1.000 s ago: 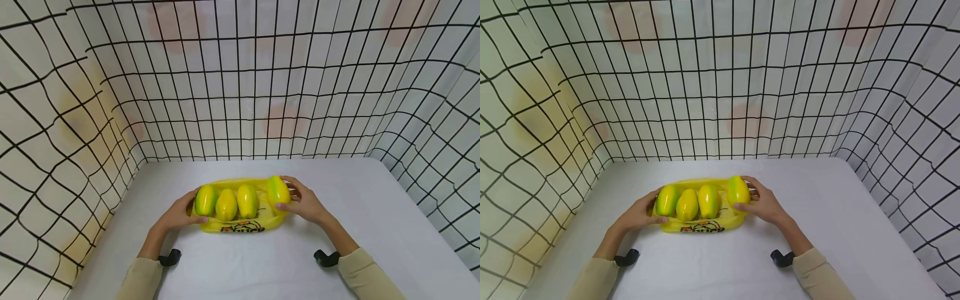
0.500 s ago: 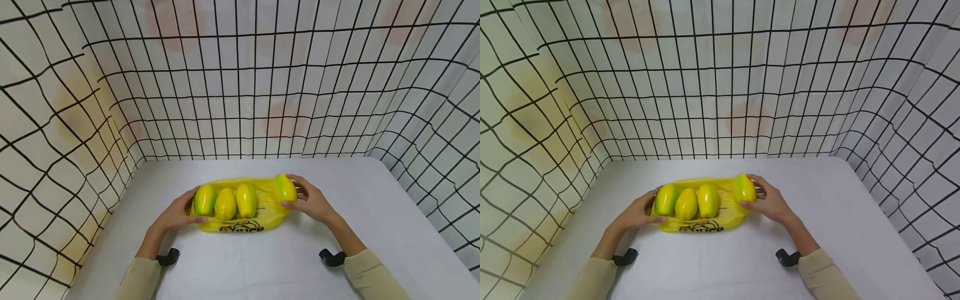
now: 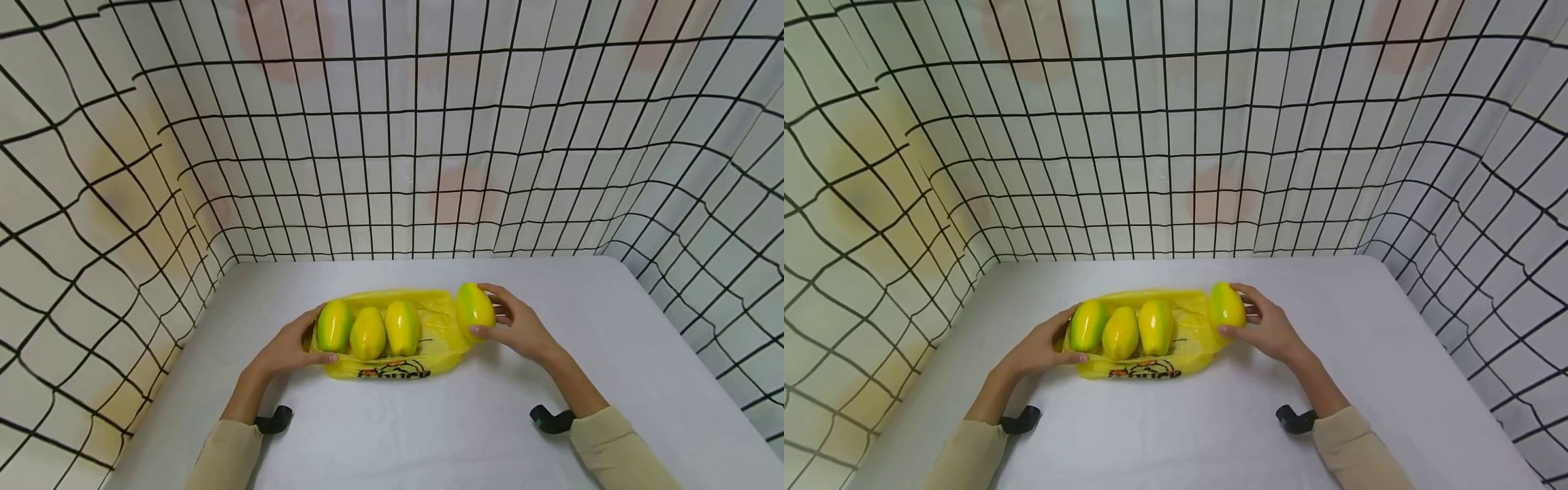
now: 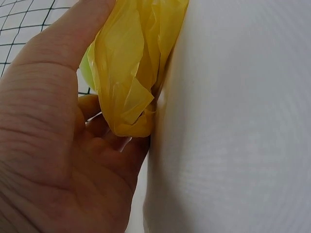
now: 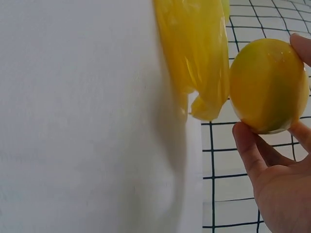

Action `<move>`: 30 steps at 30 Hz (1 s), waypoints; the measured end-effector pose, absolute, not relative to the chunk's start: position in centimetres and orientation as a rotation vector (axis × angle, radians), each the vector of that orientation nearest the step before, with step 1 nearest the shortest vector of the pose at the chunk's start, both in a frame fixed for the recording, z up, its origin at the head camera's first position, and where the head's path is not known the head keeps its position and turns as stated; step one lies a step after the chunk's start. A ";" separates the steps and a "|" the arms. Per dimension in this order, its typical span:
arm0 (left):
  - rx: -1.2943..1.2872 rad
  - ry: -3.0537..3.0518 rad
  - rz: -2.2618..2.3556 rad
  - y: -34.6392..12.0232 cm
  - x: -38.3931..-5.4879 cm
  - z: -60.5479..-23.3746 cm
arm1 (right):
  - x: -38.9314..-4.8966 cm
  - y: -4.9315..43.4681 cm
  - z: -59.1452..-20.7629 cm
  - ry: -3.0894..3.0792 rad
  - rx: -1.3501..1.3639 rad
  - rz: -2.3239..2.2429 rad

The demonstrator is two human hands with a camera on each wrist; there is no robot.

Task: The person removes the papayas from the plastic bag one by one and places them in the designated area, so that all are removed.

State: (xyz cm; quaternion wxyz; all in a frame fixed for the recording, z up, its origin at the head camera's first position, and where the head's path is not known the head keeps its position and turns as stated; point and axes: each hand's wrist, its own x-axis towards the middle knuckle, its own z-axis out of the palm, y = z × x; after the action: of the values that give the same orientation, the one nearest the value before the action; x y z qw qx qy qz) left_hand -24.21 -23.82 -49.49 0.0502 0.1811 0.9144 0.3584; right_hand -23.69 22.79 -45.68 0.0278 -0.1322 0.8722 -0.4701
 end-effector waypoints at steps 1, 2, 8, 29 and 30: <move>0.551 2.780 1.097 -23.8 -24.1 -49.5 | -23.7 22.9 -45.7 2.692 -0.400 -1.450; 0.554 2.779 1.099 -23.8 -24.1 -49.4 | -23.7 23.1 -45.8 2.693 -0.398 -1.448; 0.575 2.782 1.104 -23.9 -24.2 -49.4 | -23.8 24.0 -45.6 2.715 -0.375 -1.416; 0.561 2.748 1.156 -23.7 -24.2 -49.3 | -24.0 26.2 -47.1 2.723 -0.238 -1.305; 0.559 2.745 1.159 -23.7 -24.2 -49.3 | -24.0 26.2 -47.1 2.725 -0.237 -1.297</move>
State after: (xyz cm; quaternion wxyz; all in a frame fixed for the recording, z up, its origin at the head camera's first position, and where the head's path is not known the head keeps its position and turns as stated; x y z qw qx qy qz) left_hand -24.18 -23.73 -49.32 0.0551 0.1841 0.9040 0.3819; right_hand -24.01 26.23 -47.14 0.0570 -0.0782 0.8988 -0.4276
